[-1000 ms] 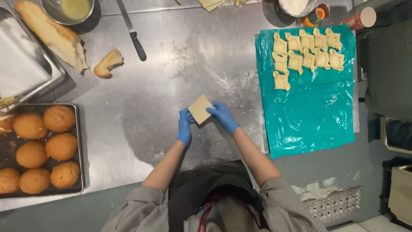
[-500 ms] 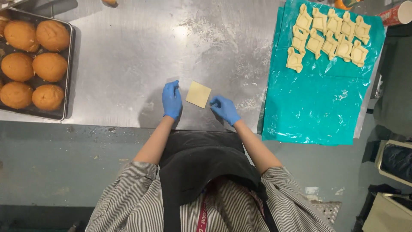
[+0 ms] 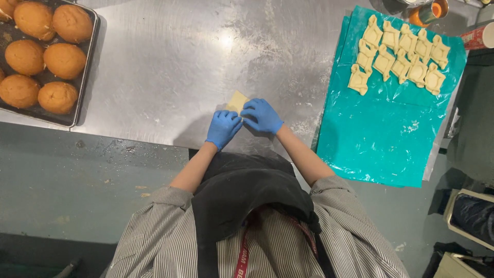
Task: Folding square dough sheets into decorative pastry shapes at a bakery workstation.
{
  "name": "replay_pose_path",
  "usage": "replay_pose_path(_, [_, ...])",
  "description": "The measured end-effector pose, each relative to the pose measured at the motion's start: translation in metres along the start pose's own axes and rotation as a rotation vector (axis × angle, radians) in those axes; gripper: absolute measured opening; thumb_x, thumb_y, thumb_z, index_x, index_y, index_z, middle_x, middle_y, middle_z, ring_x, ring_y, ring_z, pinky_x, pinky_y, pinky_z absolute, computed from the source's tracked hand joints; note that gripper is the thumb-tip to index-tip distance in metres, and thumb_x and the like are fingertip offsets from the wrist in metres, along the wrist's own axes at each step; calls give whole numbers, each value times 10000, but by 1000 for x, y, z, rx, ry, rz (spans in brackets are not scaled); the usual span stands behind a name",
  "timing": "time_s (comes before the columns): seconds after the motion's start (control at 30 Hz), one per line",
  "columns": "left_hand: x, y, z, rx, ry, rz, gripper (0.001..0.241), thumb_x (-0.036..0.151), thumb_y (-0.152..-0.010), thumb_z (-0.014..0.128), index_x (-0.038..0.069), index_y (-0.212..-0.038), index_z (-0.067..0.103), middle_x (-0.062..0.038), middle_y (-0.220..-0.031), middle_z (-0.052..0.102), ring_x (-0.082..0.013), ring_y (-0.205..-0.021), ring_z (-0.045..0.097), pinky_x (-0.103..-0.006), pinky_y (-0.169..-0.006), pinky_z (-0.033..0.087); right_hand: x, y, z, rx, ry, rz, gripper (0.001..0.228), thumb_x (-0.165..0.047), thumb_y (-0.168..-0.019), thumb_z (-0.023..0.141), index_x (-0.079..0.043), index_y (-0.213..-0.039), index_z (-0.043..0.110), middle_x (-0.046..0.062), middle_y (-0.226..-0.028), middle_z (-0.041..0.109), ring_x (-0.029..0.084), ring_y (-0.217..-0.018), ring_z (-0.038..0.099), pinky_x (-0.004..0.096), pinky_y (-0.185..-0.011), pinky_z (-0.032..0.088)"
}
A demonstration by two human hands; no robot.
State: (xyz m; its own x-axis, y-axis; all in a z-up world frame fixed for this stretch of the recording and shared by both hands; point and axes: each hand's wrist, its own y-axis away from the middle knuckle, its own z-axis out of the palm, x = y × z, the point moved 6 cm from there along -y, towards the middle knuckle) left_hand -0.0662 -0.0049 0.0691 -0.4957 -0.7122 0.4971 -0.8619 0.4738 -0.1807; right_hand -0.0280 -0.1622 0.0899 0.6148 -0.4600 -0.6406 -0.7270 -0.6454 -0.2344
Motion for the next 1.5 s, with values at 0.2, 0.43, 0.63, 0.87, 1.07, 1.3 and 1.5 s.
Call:
replay_pose_path(0.2, [-11, -12, 7, 220, 156, -66, 152, 235, -996, 696, 101, -1065, 677, -89, -951, 665, -296, -923, 612, -431, -920, 438, 32, 8, 18, 108, -93, 128, 188, -278, -908, 776, -108, -950, 708, 57, -1110, 684, 280, -1075, 631, 414, -959, 488])
replay_pose_path(0.43, [-48, -40, 9, 146, 588, -540, 321, 157, -842, 802, 25, -1117, 703, -126, -842, 721, -224, -737, 681, -353, -711, 548, 71, -6, 42, 115, -130, 498, 241, -311, -912, 747, -70, -912, 763, 112, -953, 677, 300, -957, 632, 404, -840, 511])
replay_pose_path(0.63, [-70, -36, 31, 241, 799, -765, 353, 112, -823, 813, 73, -1156, 706, -47, -918, 761, -127, -757, 662, -283, -721, 567, 76, -12, 39, 235, -162, 618, 270, -357, -905, 742, -88, -923, 760, 98, -871, 688, 276, -819, 659, 390, -740, 522])
replay_pose_path(0.87, [-79, -37, 37, 203, 589, -839, 352, 180, -798, 849, 105, -1116, 719, -29, -938, 753, -122, -770, 675, -286, -720, 548, 81, -15, 41, 260, -165, 737, 260, -352, -860, 789, -99, -899, 746, 74, -832, 676, 219, -721, 642, 358, -679, 512])
replay_pose_path(1.07, [-47, -36, -5, 230, 319, -585, 301, 224, -851, 787, 80, -1106, 718, -86, -1042, 729, -264, -937, 666, -417, -871, 514, 80, -15, 40, 295, -218, 786, 266, -340, -842, 812, -102, -898, 707, 41, -762, 655, 171, -657, 618, 337, -627, 504])
replay_pose_path(1.3, [0, -21, 5, -26, -88, 20, 404, 157, -987, 600, -78, -1314, 627, -232, -1410, 597, -379, -1395, 487, -528, -1228, 290, 73, -14, 35, 306, -240, 773, 251, -315, -876, 789, -92, -925, 684, 68, -824, 647, 212, -716, 620, 363, -685, 515])
replay_pose_path(1.5, [-4, -17, 18, -81, -139, 29, 446, 172, -1011, 563, -65, -1388, 568, -233, -1458, 569, -365, -1441, 463, -520, -1276, 237, -15, 9, 19, 152, 162, 197, 424, -212, -986, 656, 9, -1345, 604, 179, -1414, 601, 386, -1386, 515, 506, -1186, 381])
